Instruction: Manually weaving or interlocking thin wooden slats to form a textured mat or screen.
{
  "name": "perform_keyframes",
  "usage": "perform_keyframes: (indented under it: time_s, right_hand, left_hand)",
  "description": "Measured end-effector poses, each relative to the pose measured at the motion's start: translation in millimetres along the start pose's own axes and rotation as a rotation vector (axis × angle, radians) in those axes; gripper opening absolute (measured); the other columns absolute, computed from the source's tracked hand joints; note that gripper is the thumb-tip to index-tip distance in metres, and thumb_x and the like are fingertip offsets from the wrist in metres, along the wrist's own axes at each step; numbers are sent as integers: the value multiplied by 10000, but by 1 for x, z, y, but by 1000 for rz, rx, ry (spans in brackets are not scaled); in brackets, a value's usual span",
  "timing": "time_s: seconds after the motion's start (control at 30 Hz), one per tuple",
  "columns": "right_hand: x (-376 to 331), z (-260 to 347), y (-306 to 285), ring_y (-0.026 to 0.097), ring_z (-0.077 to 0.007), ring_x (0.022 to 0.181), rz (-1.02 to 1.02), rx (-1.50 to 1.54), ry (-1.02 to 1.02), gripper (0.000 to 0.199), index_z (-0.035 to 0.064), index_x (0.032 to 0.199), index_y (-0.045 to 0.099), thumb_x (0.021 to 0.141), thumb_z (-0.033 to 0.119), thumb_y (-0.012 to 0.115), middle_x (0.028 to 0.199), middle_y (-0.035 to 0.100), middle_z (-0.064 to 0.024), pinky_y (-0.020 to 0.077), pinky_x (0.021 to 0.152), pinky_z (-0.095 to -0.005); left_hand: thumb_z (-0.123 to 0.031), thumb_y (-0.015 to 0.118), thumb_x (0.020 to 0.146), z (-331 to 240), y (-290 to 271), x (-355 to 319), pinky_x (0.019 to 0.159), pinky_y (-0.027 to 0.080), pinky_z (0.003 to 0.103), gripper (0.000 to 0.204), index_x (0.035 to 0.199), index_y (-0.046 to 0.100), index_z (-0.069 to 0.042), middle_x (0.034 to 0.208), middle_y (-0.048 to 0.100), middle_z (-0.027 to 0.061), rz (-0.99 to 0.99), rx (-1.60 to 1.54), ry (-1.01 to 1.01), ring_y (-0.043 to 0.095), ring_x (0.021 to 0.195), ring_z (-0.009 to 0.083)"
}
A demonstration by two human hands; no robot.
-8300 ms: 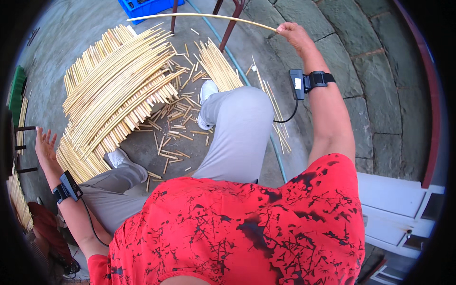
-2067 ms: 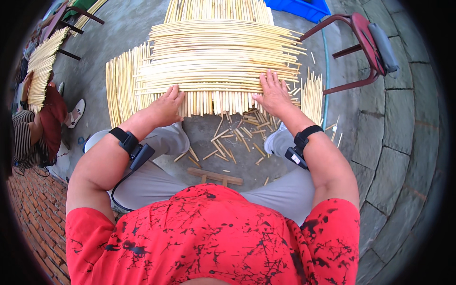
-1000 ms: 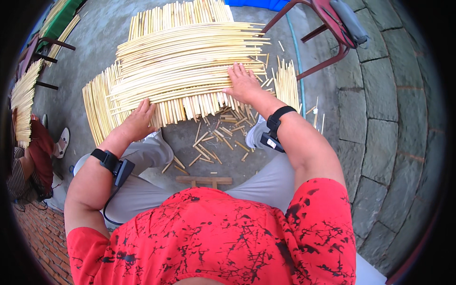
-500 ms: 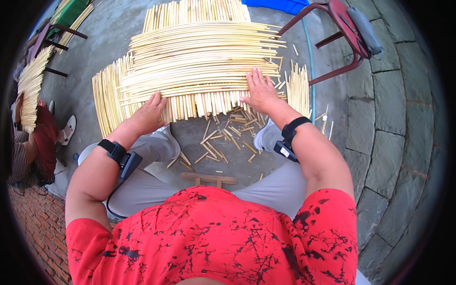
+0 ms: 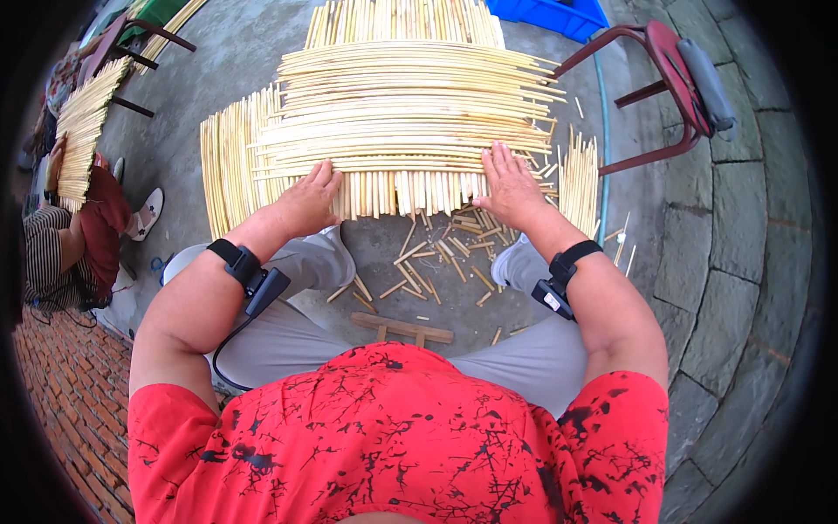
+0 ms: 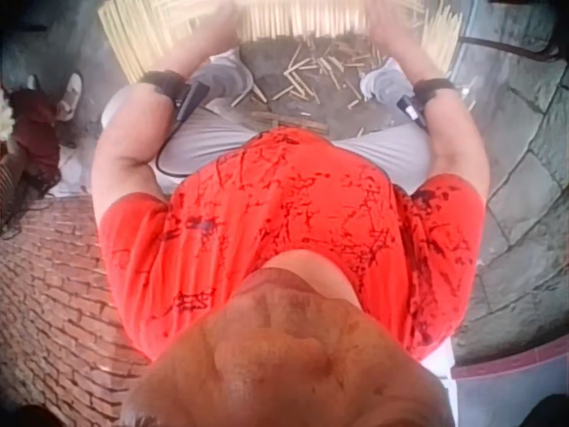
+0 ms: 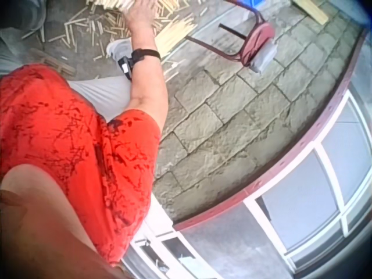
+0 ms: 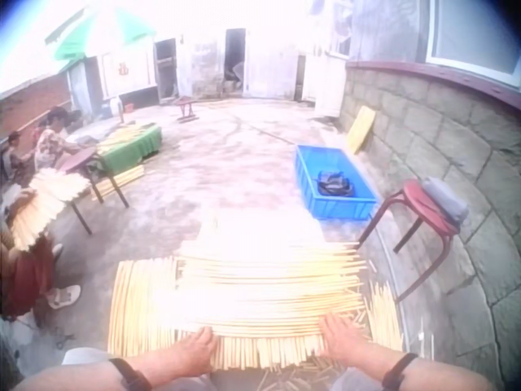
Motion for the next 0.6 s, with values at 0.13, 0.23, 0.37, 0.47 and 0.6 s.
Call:
perform_keyframes:
  time_s: [0.13, 0.23, 0.37, 0.47, 0.6]
  right_hand:
    - [-2, -2, 2, 125, -322, 1379, 8, 5, 16, 840, -4, 1411, 174, 833, 481, 543, 1470, 152, -223, 148, 1111, -429]
    - [3, -1, 0, 124, -321, 1379, 6, 8, 31, 830, 8, 1413, 184, 832, 477, 547, 1475, 148, -212, 141, 1111, -437]
    - [5, -4, -3, 121, -325, 1379, -12, 60, 59, 813, 31, 1410, 217, 823, 475, 563, 1481, 143, -196, 141, 1110, -445]
    - [2, -9, -3, 117, -326, 1380, -19, 66, 73, 804, 36, 1405, 232, 821, 478, 565, 1480, 143, -198, 140, 1110, -450]
    - [2, -11, -7, 113, -328, 1381, -27, 90, 76, 772, 40, 1397, 254, 830, 466, 559, 1478, 147, -202, 140, 1108, -460]
  left_hand:
    - [-311, 672, 769, -3, -3, 1, 1078, 265, 399, 803, 1364, 261, 40, 1427, 192, 288, 22, -19, 2, 213, 1341, 378]
    - [-316, 666, 774, 0, -3, 0, 1082, 260, 394, 802, 1368, 258, 35, 1431, 187, 284, 29, -21, -12, 212, 1342, 374]
    - [-327, 661, 776, 1, -2, 2, 1082, 261, 386, 802, 1369, 260, 35, 1431, 191, 281, 21, -23, -22, 219, 1341, 370]
    - [-326, 665, 771, -3, -2, 6, 1080, 266, 386, 807, 1368, 260, 37, 1428, 196, 284, 13, -25, -10, 219, 1340, 371]
    - [-316, 670, 767, -5, -3, 9, 1077, 272, 380, 807, 1366, 264, 41, 1425, 199, 286, 8, -22, 8, 216, 1342, 368]
Point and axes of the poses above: each hand's wrist, its own x-axis towards the middle knuckle, its own y-axis out of the palm, z = x × y, the point moved 9 cm from there along x, towards the middle knuckle
